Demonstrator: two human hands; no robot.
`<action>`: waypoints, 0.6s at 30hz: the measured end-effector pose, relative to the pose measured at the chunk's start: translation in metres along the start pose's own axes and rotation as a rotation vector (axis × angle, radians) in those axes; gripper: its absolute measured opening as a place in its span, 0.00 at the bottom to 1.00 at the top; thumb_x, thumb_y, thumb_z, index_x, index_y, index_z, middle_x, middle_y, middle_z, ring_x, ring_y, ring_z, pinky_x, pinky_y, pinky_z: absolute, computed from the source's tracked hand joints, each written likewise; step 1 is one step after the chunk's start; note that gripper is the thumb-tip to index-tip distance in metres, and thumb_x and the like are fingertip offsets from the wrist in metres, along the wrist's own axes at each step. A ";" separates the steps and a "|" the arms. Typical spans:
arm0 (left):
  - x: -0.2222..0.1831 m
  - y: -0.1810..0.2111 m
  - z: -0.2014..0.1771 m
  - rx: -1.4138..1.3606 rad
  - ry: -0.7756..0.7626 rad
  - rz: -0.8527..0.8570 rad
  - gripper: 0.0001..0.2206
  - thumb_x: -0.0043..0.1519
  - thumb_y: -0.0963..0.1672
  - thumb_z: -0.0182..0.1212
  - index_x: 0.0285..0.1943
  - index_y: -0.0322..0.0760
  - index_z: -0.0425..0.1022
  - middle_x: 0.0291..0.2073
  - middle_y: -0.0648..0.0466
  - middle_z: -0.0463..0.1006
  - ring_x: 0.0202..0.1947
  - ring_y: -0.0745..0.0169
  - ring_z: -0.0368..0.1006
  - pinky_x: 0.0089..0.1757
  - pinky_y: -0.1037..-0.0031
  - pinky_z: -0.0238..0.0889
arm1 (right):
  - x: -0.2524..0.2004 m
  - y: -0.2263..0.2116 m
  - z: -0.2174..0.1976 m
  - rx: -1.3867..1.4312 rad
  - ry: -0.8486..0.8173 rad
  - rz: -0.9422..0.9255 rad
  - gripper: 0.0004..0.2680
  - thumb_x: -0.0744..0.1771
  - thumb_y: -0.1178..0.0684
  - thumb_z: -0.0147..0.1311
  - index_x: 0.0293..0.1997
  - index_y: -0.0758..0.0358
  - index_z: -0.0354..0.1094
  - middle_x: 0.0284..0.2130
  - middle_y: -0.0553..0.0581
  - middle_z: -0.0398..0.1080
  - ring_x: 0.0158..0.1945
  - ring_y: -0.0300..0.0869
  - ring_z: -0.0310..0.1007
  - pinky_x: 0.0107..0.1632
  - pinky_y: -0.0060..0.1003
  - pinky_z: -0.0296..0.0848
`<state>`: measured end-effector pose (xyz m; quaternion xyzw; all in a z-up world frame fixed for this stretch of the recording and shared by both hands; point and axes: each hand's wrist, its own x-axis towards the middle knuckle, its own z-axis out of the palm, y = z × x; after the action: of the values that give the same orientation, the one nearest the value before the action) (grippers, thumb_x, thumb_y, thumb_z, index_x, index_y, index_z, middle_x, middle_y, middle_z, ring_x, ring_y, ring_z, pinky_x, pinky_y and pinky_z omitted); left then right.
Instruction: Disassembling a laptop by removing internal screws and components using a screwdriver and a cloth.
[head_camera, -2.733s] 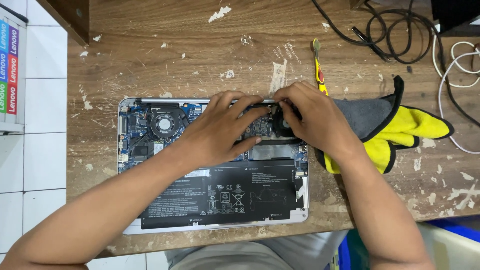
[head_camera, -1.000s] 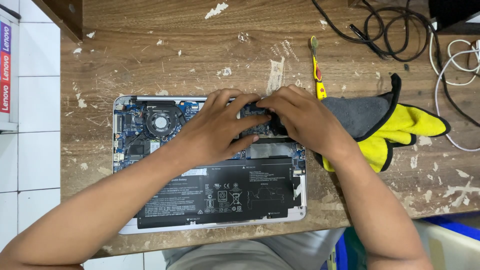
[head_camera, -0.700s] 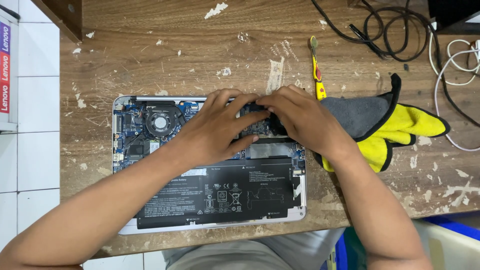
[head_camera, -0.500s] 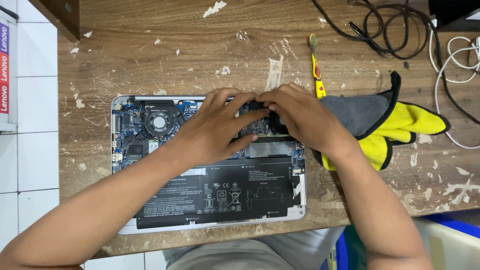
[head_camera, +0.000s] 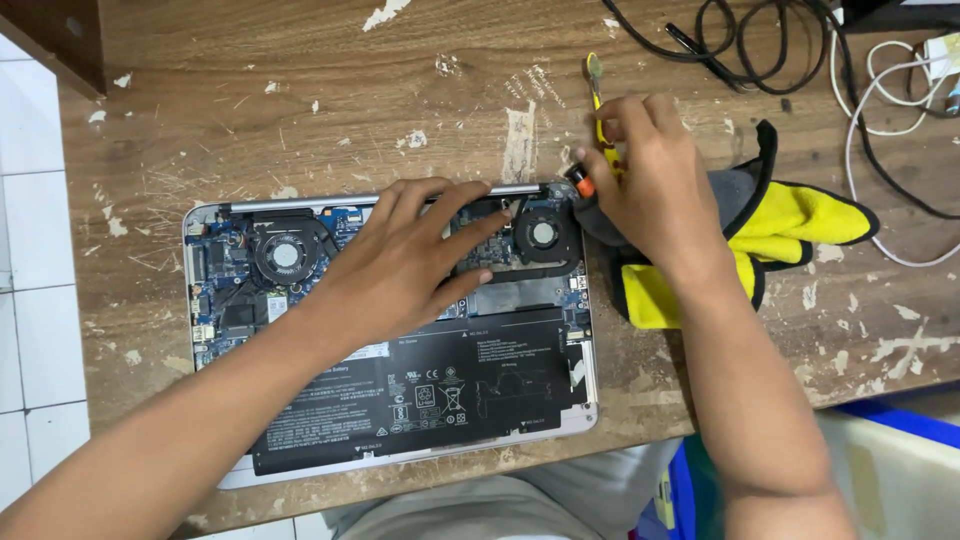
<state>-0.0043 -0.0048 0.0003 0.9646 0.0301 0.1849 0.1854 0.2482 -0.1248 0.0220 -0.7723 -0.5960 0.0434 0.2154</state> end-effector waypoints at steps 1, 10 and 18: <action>0.001 0.000 -0.001 -0.003 -0.001 0.002 0.22 0.68 0.49 0.59 0.69 0.37 0.69 0.64 0.43 0.66 0.63 0.37 0.60 0.56 0.48 0.59 | 0.000 -0.001 0.000 -0.014 -0.041 0.110 0.12 0.69 0.56 0.61 0.55 0.71 0.68 0.48 0.69 0.67 0.45 0.60 0.73 0.42 0.55 0.73; 0.008 0.002 -0.003 0.042 -0.124 -0.038 0.26 0.65 0.52 0.60 0.69 0.39 0.69 0.66 0.46 0.63 0.62 0.41 0.58 0.57 0.46 0.58 | -0.001 0.035 0.003 -0.012 -0.132 0.165 0.09 0.63 0.61 0.59 0.46 0.66 0.71 0.31 0.62 0.73 0.34 0.57 0.71 0.36 0.51 0.66; 0.010 0.004 -0.006 0.051 -0.131 -0.020 0.26 0.65 0.52 0.59 0.70 0.40 0.66 0.66 0.45 0.63 0.61 0.41 0.59 0.55 0.47 0.60 | 0.001 0.002 -0.024 0.236 -0.058 -0.244 0.06 0.63 0.72 0.48 0.37 0.70 0.65 0.29 0.59 0.65 0.30 0.45 0.61 0.31 0.39 0.58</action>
<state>0.0027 -0.0054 0.0102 0.9788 0.0321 0.1185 0.1641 0.2580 -0.1311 0.0428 -0.6619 -0.6822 0.1091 0.2909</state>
